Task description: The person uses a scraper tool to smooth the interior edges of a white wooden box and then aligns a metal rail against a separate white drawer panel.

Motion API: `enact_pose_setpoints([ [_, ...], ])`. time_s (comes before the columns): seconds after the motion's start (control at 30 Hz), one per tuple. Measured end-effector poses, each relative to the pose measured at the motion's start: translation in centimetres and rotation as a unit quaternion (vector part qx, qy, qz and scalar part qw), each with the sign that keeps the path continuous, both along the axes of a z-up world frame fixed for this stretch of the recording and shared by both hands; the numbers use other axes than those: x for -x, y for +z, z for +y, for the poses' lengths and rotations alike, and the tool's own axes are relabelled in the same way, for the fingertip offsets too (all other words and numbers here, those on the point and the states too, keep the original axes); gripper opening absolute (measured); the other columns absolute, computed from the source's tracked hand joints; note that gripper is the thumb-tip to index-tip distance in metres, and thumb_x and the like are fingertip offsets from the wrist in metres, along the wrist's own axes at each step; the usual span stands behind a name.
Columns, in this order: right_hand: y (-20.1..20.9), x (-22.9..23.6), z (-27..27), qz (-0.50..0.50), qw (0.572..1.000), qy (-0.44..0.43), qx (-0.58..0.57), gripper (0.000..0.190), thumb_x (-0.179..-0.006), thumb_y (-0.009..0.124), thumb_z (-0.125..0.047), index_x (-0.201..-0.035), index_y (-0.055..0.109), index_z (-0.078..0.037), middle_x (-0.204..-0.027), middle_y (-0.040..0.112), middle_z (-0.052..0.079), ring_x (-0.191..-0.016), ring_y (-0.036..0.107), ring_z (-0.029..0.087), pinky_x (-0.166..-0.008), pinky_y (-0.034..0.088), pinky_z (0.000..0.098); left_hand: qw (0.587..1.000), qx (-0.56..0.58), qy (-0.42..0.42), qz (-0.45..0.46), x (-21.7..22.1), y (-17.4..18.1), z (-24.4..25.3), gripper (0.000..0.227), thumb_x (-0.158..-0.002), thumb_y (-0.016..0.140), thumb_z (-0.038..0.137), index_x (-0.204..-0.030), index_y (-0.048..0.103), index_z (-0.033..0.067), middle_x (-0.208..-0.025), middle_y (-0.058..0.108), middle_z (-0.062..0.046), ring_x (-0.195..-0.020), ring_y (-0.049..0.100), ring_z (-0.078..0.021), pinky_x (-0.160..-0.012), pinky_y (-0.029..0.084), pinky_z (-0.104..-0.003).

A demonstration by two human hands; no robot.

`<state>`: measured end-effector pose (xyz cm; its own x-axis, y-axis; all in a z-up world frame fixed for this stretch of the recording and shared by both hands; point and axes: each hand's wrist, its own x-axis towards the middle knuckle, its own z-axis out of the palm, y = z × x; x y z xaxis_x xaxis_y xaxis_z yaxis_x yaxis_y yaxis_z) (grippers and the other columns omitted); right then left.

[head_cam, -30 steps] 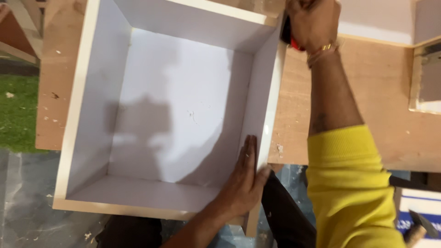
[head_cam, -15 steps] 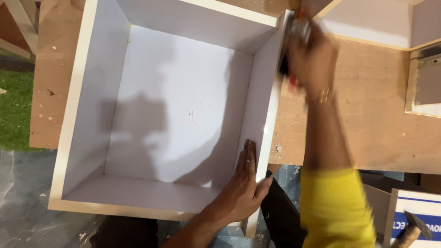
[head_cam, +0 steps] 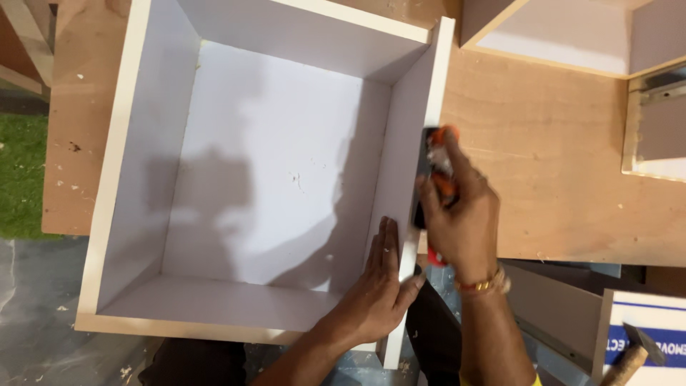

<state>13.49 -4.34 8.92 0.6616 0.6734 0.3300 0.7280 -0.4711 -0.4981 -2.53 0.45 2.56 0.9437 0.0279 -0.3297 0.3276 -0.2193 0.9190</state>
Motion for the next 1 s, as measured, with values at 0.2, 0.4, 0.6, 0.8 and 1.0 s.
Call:
enact_pose_setpoints([
  [0.2,-3.4,-18.8,10.1,0.076,0.992,-0.099,-0.021,0.033,-0.099,0.074,-0.026,-0.109,0.071,0.005,-0.080,0.072,0.013,-0.066,0.066,0.017,-0.061,0.053,0.0339,1.000,0.017,-0.006,0.010,0.2,0.0,0.1,0.090,-0.107,0.027,0.049,-0.155,-0.020,-0.0107,-0.166,-0.020,-0.034,-0.156,-0.016,-0.0452,-0.127,0.006,-0.054],
  [0.4,-3.9,-17.5,8.2,0.192,0.975,-0.085,-0.074,0.039,-0.099,0.072,-0.016,-0.129,0.061,0.006,-0.087,0.069,0.003,-0.071,0.058,0.005,-0.060,0.049,0.0227,0.998,-0.040,0.019,-0.033,-0.3,-0.8,0.2,0.066,-0.111,0.032,0.045,-0.164,0.010,0.0126,-0.170,-0.011,-0.032,-0.159,-0.005,-0.0456,-0.127,0.011,-0.056],
  [0.6,-4.3,0.4,-6.5,0.385,0.890,-0.167,-0.177,0.062,-0.098,0.061,-0.003,-0.159,0.047,-0.003,-0.069,0.048,-0.006,-0.059,0.043,0.002,-0.052,0.031,0.0204,0.985,0.087,0.133,0.062,-3.5,0.3,3.2,0.105,-0.086,0.072,0.045,-0.161,0.009,0.0048,-0.167,0.019,-0.025,-0.153,0.024,-0.0415,-0.122,0.026,-0.057],
  [0.8,-4.0,2.2,-9.9,0.488,0.771,-0.239,-0.333,0.057,-0.101,0.055,-0.009,-0.157,0.045,-0.004,-0.068,0.060,0.002,-0.049,0.054,0.010,-0.042,0.047,0.0282,0.965,0.139,0.196,0.105,-13.0,0.1,9.4,0.119,-0.066,0.086,0.043,-0.161,0.019,0.0132,-0.160,0.036,-0.021,-0.143,0.042,-0.0386,-0.115,0.039,-0.056],
  [1.0,-3.1,0.2,-8.5,0.491,0.754,-0.217,-0.380,0.058,-0.104,0.053,-0.011,-0.160,0.040,-0.004,-0.077,0.066,0.005,-0.055,0.065,0.015,-0.046,0.055,0.0318,0.903,-0.356,0.223,-0.084,-19.4,-0.2,12.6,0.076,-0.097,0.073,0.044,-0.159,0.040,0.0149,-0.153,0.054,-0.009,-0.148,0.049,-0.0262,-0.121,0.046,-0.048],
])
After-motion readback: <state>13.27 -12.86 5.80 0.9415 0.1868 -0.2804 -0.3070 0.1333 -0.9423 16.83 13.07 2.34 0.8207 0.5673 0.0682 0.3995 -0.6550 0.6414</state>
